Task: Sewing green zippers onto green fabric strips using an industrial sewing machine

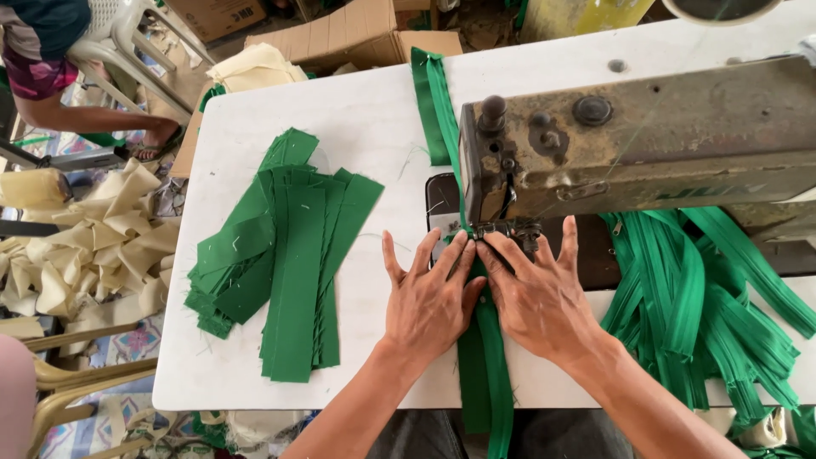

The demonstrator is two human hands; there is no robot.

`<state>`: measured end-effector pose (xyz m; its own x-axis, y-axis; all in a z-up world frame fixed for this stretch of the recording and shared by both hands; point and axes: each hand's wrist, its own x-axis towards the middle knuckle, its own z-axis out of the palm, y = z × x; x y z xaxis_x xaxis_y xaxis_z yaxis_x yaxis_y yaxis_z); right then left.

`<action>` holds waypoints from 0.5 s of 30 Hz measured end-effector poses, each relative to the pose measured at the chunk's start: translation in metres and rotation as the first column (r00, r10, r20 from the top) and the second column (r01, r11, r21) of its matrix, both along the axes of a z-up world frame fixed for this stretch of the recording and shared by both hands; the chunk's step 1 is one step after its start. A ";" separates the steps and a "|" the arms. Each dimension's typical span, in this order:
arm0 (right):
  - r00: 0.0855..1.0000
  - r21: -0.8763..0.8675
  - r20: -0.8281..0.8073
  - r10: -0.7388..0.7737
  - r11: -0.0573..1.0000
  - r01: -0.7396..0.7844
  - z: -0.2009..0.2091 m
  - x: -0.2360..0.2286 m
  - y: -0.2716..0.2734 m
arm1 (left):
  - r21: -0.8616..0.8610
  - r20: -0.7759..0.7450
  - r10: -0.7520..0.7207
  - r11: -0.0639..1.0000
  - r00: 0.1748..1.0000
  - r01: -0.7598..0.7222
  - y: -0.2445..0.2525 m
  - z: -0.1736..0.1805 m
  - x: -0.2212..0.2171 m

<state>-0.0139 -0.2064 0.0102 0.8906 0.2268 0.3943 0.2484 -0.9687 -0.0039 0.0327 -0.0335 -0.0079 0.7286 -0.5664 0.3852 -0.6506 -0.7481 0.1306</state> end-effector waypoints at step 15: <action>0.999 0.075 0.044 -0.021 0.997 0.017 0.002 -0.010 -0.007 | 0.025 -0.055 -0.023 0.999 0.998 0.025 0.001 0.006 0.007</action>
